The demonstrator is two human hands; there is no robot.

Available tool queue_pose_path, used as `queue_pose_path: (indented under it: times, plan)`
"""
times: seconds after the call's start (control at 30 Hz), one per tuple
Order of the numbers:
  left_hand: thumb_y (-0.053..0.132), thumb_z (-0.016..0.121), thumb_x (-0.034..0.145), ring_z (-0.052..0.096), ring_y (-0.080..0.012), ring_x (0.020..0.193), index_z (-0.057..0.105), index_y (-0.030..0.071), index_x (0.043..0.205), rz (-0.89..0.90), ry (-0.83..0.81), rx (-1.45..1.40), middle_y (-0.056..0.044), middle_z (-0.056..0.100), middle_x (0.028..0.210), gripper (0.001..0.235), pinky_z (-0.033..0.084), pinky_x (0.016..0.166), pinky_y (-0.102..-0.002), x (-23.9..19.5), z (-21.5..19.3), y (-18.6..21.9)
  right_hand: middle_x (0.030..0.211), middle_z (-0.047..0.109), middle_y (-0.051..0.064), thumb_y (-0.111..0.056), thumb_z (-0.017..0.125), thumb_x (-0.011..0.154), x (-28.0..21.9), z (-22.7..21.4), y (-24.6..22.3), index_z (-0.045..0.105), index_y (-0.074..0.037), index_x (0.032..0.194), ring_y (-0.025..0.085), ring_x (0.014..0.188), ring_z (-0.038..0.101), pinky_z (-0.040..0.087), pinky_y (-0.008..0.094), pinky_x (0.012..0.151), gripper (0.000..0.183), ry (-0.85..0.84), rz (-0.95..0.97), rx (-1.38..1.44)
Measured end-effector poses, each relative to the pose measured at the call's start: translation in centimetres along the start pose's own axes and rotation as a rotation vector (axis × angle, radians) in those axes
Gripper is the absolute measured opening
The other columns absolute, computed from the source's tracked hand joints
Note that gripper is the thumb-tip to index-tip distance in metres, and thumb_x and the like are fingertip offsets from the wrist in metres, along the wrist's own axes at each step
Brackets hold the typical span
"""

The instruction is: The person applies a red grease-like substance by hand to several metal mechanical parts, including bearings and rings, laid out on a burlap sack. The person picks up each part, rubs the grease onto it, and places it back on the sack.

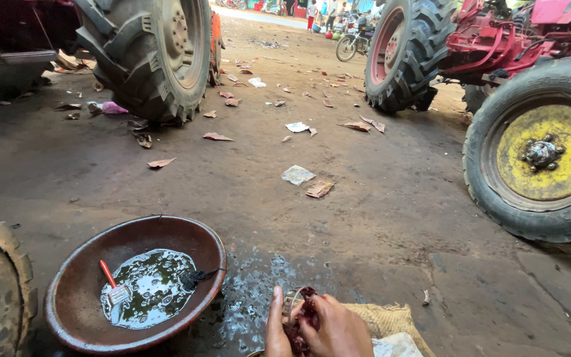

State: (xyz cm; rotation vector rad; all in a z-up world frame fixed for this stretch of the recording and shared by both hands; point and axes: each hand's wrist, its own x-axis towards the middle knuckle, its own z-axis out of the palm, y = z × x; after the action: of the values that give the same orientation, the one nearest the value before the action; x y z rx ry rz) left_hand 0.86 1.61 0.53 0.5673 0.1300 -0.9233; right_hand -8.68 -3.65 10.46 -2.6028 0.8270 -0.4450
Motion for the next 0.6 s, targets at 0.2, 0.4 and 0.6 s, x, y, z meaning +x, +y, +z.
queue_pose_path:
  times: [0.2, 0.4, 0.6]
  plan:
    - [0.083, 0.049, 0.073, 0.069, -0.0214, 0.066, 0.079, 0.006, 0.098, -0.228, -0.086, 0.077, -0.010, 0.077, 0.079, 0.086, 0.060, 0.059, -0.037, -0.9, 0.4, 1.1, 0.102, 0.084, 0.004, -0.037, 0.071, 0.087, 0.7, -2.1, 1.6, 0.077, -0.019, 0.107, 0.019, 0.089, 0.081, 0.062, 0.032, 0.085, 0.028, -0.026, 0.244, 0.240]
    - [0.083, 0.048, 0.080, 0.068, -0.0196, 0.066, 0.076, 0.006, 0.096, -0.186, -0.046, 0.092, -0.007, 0.072, 0.076, 0.083, 0.060, 0.062, -0.041, -1.1, 0.3, 0.7, 0.106, 0.076, 0.011, -0.026, 0.070, 0.087, 0.3, -2.0, 2.3, 0.078, -0.020, 0.120, 0.028, 0.103, 0.072, 0.056, 0.035, 0.084, 0.034, 0.175, -0.046, 0.225]
    - [0.079, 0.043, 0.081, 0.073, -0.0169, 0.078, 0.078, 0.008, 0.109, -0.133, -0.054, 0.113, -0.006, 0.078, 0.089, 0.084, 0.058, 0.074, -0.037, -2.6, 1.7, 1.3, 0.105, 0.073, 0.010, -0.020, 0.063, 0.090, -0.6, -2.1, 0.8, 0.071, -0.019, 0.126, 0.031, 0.093, 0.072, 0.057, 0.038, 0.078, 0.037, 0.148, -0.153, 0.166]
